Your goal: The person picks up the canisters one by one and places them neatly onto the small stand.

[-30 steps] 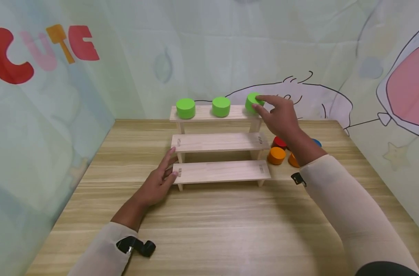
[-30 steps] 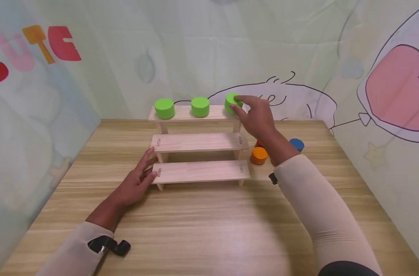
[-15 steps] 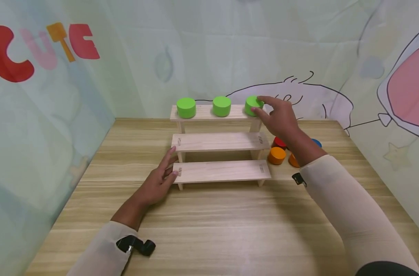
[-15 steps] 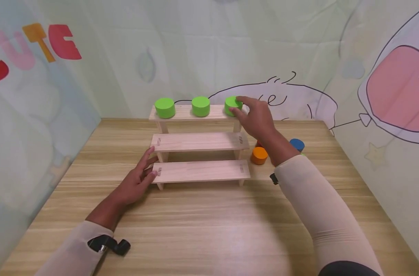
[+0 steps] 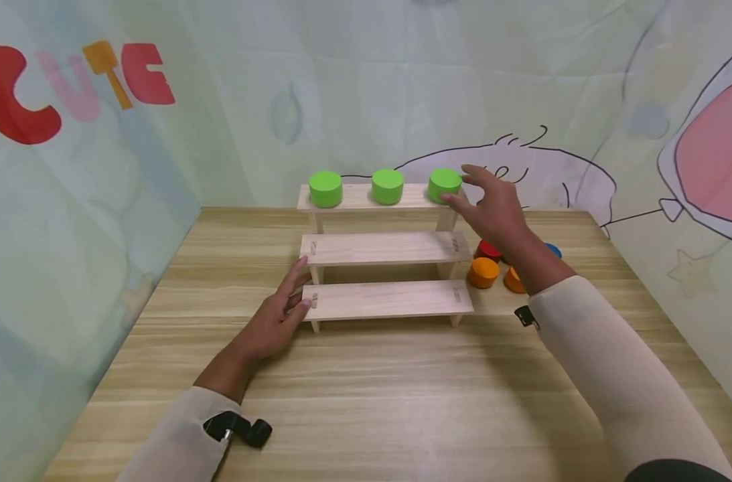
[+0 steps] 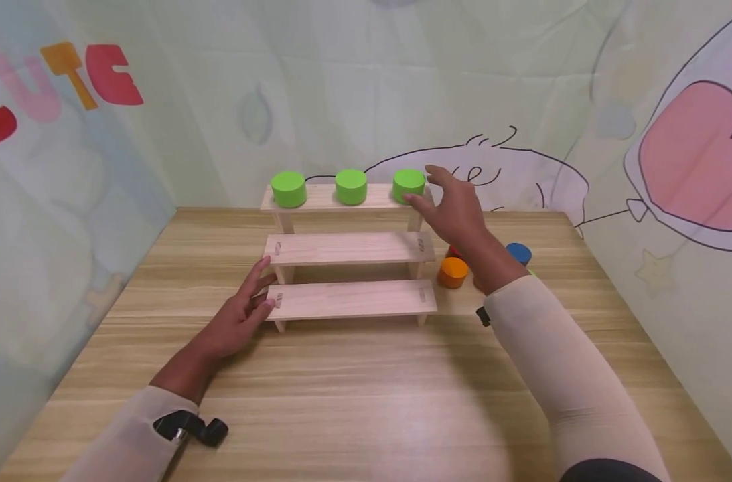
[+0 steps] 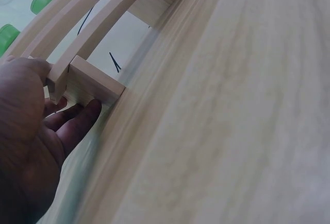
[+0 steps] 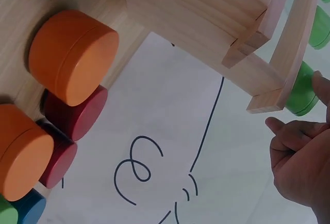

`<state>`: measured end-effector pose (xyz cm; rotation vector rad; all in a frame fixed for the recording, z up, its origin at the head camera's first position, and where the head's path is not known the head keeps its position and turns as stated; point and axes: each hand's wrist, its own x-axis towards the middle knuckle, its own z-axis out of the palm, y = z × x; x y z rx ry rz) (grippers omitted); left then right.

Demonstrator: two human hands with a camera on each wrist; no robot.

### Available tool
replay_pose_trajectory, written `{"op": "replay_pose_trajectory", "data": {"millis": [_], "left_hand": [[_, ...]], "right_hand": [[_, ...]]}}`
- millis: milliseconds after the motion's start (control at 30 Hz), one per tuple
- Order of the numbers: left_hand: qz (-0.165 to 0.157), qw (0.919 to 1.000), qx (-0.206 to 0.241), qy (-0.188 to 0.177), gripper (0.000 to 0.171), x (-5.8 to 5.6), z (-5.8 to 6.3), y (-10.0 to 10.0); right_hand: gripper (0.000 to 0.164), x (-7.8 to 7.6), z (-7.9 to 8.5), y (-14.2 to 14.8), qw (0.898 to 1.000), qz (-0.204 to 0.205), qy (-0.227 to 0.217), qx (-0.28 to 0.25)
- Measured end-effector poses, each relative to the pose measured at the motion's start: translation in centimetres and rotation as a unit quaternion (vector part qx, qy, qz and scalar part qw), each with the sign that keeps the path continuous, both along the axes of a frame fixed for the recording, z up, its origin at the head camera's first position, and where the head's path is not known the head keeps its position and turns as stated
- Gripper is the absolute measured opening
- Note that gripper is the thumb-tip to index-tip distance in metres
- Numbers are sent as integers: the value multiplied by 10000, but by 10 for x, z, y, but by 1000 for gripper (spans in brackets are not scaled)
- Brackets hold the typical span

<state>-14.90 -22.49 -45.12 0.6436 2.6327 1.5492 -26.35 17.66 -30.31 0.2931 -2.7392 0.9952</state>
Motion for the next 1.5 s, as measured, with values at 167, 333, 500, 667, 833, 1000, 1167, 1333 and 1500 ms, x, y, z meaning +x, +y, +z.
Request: {"op": "replay_pose_trajectory", "data": {"millis": [167, 333, 500, 667, 833, 1000, 1167, 1333, 1500], "left_hand": [[19, 10000, -23, 28, 80, -1, 0, 1], [4, 10000, 15, -42, 80, 0, 2, 2], [23, 10000, 19, -56, 80, 1, 2, 2], [29, 10000, 27, -22, 80, -1, -1, 0], [6, 10000, 45, -23, 80, 0, -2, 0], [16, 10000, 21, 1, 80, -1, -2, 0], [21, 10000, 15, -10, 80, -1, -2, 0], [3, 10000, 44, -53, 80, 0, 1, 1], [35, 10000, 6, -47, 80, 0, 1, 1]], "right_hand": [[78, 1, -7, 13, 10000, -30, 83, 39], [80, 2, -11, 31, 9994, -227, -83, 265], [79, 3, -17, 51, 9980, -453, -253, 366], [80, 5, -27, 70, 9960, -655, -435, 415], [86, 9, -39, 88, 9938, -814, -658, 368], [89, 14, -48, 104, 9929, -900, -703, 342], [89, 22, -60, 117, 9907, -961, -895, 340], [85, 32, -71, 123, 9874, -1060, -1080, 462], [77, 37, -72, 128, 9848, -1132, -1154, 639]]}}
